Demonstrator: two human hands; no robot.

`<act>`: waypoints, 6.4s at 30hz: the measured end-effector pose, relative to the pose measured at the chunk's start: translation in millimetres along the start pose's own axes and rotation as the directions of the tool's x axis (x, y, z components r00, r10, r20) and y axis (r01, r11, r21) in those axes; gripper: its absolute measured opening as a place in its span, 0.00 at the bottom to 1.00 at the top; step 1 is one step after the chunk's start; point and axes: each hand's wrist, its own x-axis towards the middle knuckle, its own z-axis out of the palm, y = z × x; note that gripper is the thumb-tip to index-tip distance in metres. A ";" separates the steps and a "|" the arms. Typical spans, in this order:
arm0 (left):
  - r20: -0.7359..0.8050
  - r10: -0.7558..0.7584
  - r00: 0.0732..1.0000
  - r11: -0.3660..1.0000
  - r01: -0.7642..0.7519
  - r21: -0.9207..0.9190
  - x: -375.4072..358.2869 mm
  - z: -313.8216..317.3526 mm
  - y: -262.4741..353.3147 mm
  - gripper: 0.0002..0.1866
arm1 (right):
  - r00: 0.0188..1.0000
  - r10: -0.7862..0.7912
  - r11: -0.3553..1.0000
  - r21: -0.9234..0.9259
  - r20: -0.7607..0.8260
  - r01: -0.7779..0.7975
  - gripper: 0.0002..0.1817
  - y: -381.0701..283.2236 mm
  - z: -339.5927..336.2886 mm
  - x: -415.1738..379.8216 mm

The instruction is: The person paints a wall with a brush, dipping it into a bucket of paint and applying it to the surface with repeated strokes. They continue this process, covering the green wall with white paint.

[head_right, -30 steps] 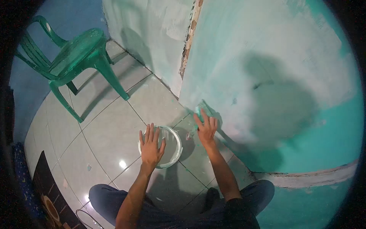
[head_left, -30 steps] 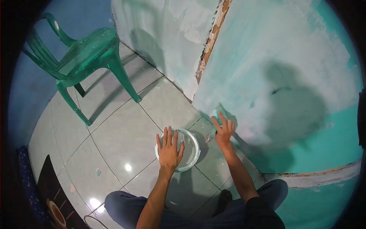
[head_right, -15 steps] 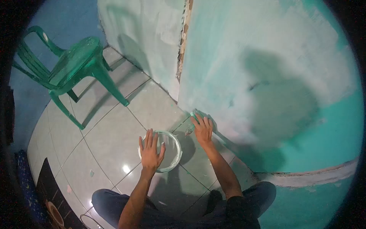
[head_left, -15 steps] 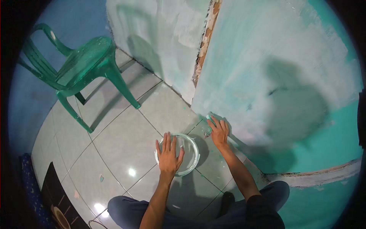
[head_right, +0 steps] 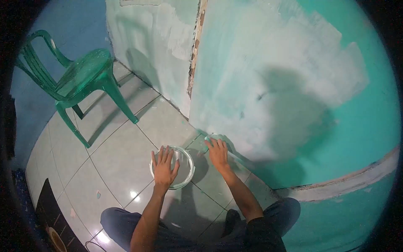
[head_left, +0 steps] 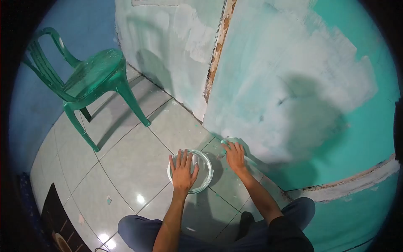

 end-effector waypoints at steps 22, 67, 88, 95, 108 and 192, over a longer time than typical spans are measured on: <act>-0.020 0.050 0.999 0.995 -0.052 -0.088 2.9 -1.0 1.1 0.25 | 0.985 0.070 0.997 -0.026 -0.161 -0.075 0.26 9.4 -106.2 39.9; -0.119 0.102 0.988 0.953 -0.131 -0.274 51.3 -76.2 69.0 0.18 | 0.839 0.028 0.993 -0.080 -0.544 -0.084 0.27 32.5 -273.6 138.1; -0.125 0.121 0.985 0.935 -0.156 -0.319 54.5 -71.4 76.2 0.19 | 0.767 -0.156 0.918 -0.378 -0.623 -0.120 0.29 40.2 -267.0 150.2; -0.153 0.117 0.981 0.930 -0.163 -0.331 59.2 -73.6 80.5 0.19 | 0.949 -0.104 0.935 -0.353 -0.298 -0.008 0.23 48.1 -106.6 43.5; -0.128 0.117 0.985 0.933 -0.154 -0.325 56.2 -70.0 77.7 0.19 | 0.854 -0.005 0.974 -0.197 -0.520 -0.115 0.28 21.5 -204.3 110.6; 0.130 -0.093 0.987 0.995 0.088 0.044 -24.7 -66.3 -34.5 0.31 | 0.691 -0.717 0.628 0.346 -0.092 0.697 0.17 -66.9 -101.0 -31.7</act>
